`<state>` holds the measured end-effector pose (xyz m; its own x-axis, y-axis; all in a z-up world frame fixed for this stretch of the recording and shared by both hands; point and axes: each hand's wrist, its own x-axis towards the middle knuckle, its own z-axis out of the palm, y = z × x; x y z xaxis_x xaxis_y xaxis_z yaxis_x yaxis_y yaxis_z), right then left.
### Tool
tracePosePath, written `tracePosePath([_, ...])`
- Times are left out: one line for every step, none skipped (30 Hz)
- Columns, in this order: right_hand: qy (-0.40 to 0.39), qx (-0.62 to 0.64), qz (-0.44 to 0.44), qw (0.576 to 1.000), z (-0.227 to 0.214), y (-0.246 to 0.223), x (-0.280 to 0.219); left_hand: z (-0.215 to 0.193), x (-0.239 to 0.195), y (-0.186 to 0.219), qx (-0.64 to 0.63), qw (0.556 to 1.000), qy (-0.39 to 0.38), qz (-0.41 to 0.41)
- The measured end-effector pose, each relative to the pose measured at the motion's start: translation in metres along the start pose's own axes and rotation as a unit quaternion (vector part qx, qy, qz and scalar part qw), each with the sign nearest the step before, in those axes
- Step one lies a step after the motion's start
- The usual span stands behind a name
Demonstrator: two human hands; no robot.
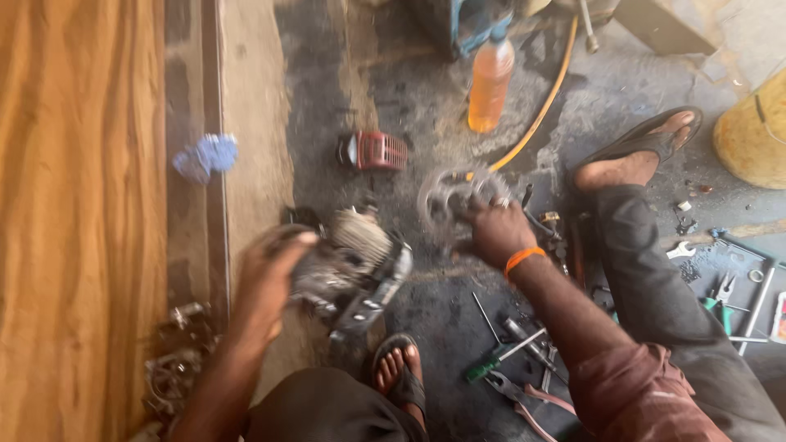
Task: The person disassembles and repairs a small mechanical engine component by loosening screws using tools, manipulating parts by hand, and turning over the housing unit.
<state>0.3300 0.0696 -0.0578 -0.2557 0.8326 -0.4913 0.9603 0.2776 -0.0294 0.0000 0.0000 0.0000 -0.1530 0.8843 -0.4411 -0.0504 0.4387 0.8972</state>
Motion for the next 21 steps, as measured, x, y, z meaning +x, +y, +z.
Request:
tracePosePath([0.028,0.02,0.008,0.999,0.0,0.003,0.004,0.012,0.011,-0.021,0.082,0.997,0.014,-0.001])
tracePosePath([0.056,0.039,0.016,0.998,0.0,0.006,0.006,0.022,0.019,-0.042,0.164,0.986,0.026,-0.001])
tracePosePath([0.087,0.062,0.03,0.994,-0.002,0.01,0.006,0.034,0.026,-0.062,0.129,0.989,-0.028,-0.059])
tracePosePath([0.129,0.1,0.02,0.986,-0.003,0.013,0.005,0.044,0.032,-0.083,0.094,0.985,-0.083,-0.116])
tracePosePath([0.166,0.138,0.014,0.976,-0.002,0.019,-0.002,0.059,0.043,-0.104,0.17,0.978,-0.087,-0.089])
tracePosePath([0.204,0.175,0.009,0.963,0.0,0.027,-0.01,0.074,0.057,-0.125,0.244,0.964,-0.09,-0.06])
tracePosePath([0.172,0.294,0.116,0.933,0.003,0.043,-0.028,0.086,0.069,-0.144,0.249,0.961,-0.104,-0.058])
tracePosePath([0.253,0.352,0.137,0.891,0.011,0.061,-0.062,0.097,0.08,-0.162,0.255,0.958,-0.117,-0.057])
tracePosePath([0.395,0.291,-0.065,0.869,0.005,0.09,-0.087,0.106,0.086,-0.177,0.256,0.957,-0.124,-0.055])
tracePosePath([0.386,0.275,-0.027,0.88,0.017,0.088,-0.1,0.118,0.093,-0.19,0.243,0.956,-0.125,-0.102])
tracePosePath([0.378,0.268,0.018,0.886,0.035,0.078,-0.118,0.123,0.104,-0.196,0.242,0.95,-0.13,-0.149])
tracePosePath([0.37,0.261,0.064,0.89,0.054,0.068,-0.141,0.126,0.113,-0.202,0.241,0.941,-0.133,-0.195])
tracePosePath([0.362,0.252,0.108,0.891,0.075,0.056,-0.167,0.128,0.123,-0.207,0.213,0.943,-0.17,-0.19])
tracePosePath([0.354,0.244,0.152,0.89,0.097,0.043,-0.194,0.131,0.132,-0.212,0.185,0.943,-0.207,-0.186])
tracePosePath([0.349,0.224,0.186,0.891,0.115,0.041,-0.212,0.141,0.143,-0.216,0.143,0.944,-0.239,-0.174])
tracePosePath([0.223,0.288,0.24,0.9,0.143,0.035,-0.193,0.148,0.15,-0.222,0.165,0.941,-0.253,-0.154])
tracePosePath([0.121,0.215,0.005,0.969,0.169,0.038,-0.176,0.152,0.157,-0.227,0.191,0.935,-0.268,-0.133])
tracePosePath([-0.096,0.426,0.291,0.851,0.2,0.025,-0.16,0.158,0.164,-0.23,0.217,0.928,-0.281,-0.111])
tracePosePath([-0.097,0.559,0.291,0.77,0.229,0.014,-0.151,0.162,0.17,-0.233,0.262,0.917,-0.284,-0.099])
tracePosePath([-0.118,0.608,0.352,0.702,0.253,0.008,-0.139,0.17,0.175,-0.234,0.306,0.904,-0.286,-0.087])
tracePosePath([-0.143,0.651,0.408,0.624,0.276,0.002,-0.131,0.172,0.172,-0.233,0.352,0.888,-0.285,-0.079])
